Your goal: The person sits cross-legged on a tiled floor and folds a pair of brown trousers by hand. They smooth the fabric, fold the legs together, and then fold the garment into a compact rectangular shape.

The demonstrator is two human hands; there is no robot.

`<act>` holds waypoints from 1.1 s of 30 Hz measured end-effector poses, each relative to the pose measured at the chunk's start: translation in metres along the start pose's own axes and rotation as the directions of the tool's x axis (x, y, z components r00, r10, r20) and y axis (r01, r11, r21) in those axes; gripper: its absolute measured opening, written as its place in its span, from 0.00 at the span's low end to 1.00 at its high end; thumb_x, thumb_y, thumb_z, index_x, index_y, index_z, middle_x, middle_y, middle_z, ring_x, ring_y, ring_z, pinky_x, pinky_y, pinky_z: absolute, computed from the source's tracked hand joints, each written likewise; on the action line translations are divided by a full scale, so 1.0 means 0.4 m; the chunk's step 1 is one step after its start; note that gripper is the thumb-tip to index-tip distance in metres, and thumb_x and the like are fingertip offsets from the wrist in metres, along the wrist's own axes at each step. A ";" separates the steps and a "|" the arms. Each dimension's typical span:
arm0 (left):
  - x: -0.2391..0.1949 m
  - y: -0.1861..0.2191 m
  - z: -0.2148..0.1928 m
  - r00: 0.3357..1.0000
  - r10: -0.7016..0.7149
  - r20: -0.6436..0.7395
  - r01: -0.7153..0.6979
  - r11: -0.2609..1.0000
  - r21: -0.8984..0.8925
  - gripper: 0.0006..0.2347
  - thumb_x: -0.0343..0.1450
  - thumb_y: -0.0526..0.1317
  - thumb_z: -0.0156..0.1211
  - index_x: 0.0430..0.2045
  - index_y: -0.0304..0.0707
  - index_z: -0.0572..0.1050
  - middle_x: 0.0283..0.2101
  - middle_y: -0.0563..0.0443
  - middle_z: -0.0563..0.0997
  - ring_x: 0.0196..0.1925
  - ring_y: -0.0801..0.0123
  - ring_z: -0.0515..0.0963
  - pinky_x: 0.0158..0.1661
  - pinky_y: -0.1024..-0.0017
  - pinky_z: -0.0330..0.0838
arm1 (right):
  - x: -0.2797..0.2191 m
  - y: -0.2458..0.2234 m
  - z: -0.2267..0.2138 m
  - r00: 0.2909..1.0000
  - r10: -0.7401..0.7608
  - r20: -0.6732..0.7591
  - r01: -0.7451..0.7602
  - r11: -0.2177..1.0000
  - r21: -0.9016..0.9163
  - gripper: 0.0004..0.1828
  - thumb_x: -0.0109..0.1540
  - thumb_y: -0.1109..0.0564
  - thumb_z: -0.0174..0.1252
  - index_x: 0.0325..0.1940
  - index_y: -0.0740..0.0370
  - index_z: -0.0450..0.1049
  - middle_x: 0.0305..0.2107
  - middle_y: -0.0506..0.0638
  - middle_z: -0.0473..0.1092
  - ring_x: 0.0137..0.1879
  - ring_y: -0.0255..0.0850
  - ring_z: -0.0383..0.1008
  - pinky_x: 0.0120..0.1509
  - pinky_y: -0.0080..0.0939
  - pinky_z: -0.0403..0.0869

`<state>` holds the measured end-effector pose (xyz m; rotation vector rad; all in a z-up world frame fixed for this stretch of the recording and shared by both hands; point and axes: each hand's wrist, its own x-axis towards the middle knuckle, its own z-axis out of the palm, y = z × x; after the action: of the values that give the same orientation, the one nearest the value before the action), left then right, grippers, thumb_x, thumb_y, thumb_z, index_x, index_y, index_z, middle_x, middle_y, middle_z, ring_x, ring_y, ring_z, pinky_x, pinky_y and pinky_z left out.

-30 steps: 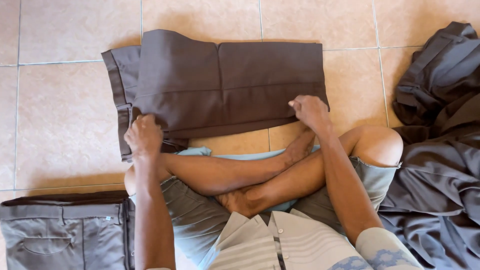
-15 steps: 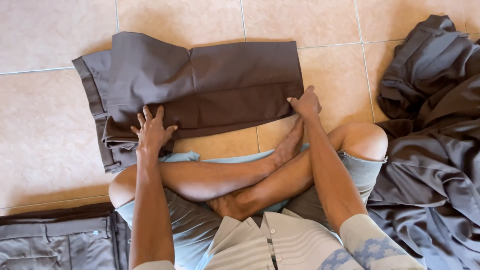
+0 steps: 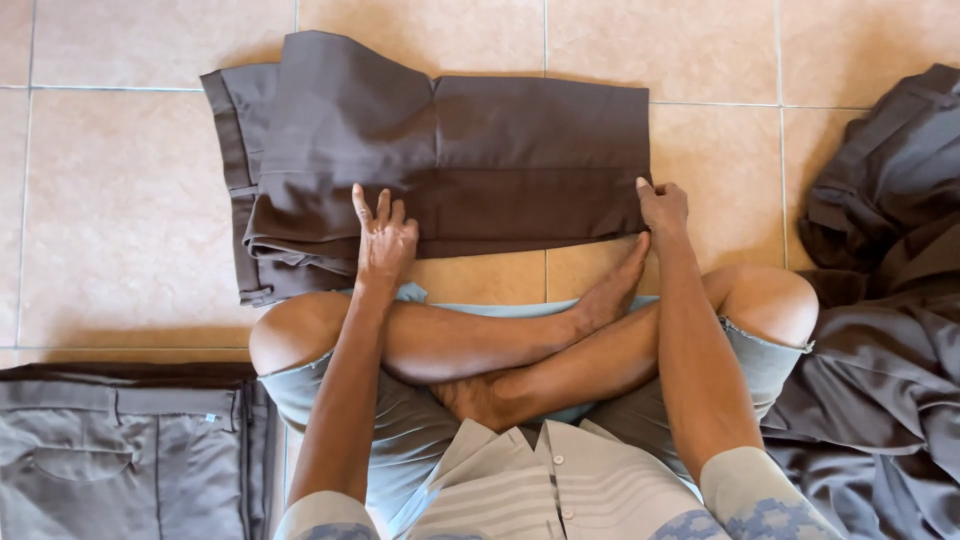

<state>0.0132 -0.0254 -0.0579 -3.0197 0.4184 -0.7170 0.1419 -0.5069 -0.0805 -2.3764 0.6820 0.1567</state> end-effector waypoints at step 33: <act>0.028 0.060 -0.141 0.892 -0.384 0.239 0.388 0.921 0.032 0.33 0.59 0.46 0.76 0.57 0.33 0.69 0.72 0.27 0.58 0.76 0.37 0.52 0.67 0.28 0.38 | 0.041 0.026 0.066 0.983 0.046 -0.180 -0.034 0.997 0.069 0.10 0.56 0.43 0.67 0.38 0.44 0.83 0.29 0.48 0.79 0.47 0.52 0.81 0.50 0.50 0.77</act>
<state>-0.0085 -0.0487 -0.0041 -3.1822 -0.1929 -0.3396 0.1522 -0.5045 -0.1115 -2.3336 0.8079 -0.0663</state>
